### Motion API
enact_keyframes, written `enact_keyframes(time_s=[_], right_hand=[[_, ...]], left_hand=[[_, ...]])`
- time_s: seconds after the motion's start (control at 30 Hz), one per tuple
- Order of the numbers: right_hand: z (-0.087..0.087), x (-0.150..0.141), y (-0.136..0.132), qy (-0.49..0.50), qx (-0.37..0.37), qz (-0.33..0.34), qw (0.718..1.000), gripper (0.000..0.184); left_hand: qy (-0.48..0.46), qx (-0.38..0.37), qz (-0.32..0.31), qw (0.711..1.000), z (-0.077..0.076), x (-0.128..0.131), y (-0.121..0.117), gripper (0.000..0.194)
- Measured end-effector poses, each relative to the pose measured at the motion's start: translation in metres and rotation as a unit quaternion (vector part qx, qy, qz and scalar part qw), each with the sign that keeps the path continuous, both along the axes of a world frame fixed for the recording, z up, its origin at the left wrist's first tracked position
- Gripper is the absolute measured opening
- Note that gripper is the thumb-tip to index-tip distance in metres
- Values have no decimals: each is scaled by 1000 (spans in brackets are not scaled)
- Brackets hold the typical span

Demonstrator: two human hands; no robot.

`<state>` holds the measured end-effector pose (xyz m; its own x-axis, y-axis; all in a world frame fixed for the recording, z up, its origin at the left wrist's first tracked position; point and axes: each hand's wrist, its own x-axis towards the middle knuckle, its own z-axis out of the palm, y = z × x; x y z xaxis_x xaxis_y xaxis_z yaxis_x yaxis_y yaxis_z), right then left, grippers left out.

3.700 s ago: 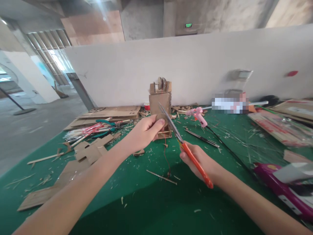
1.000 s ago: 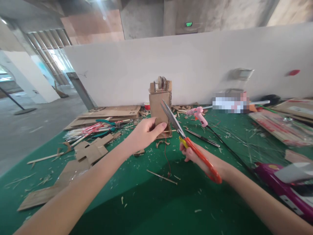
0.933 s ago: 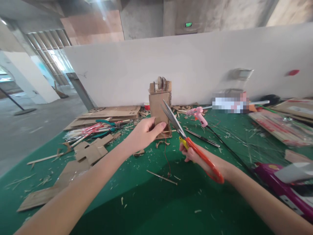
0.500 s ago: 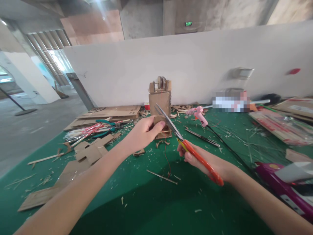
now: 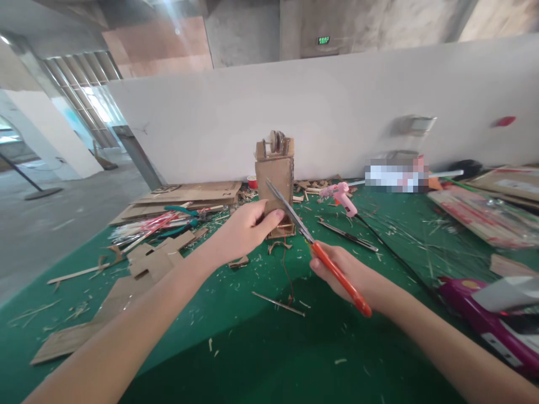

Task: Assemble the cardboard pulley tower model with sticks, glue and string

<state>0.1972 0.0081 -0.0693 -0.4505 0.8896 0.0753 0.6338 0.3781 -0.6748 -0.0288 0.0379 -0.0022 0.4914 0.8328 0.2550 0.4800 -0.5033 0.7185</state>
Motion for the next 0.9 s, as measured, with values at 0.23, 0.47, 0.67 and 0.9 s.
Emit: enact_keyframes(time_s=[0.23, 0.47, 0.67, 0.9], right_hand=[[-9, -2, 5, -6, 17, -28, 999, 41], [-7, 5, 3, 84, -3, 0, 996, 40], [-15, 5, 13, 152, -10, -83, 985, 44], [-23, 9, 20, 253, -31, -171, 952, 49]], left_hand=[[8, 18, 24, 1000, 0, 2, -3, 36], [-22, -15, 39, 999, -4, 0, 3, 32], [-33, -13, 29, 999, -3, 2, 5, 16], [-82, -85, 10, 993, -9, 4, 7, 22]])
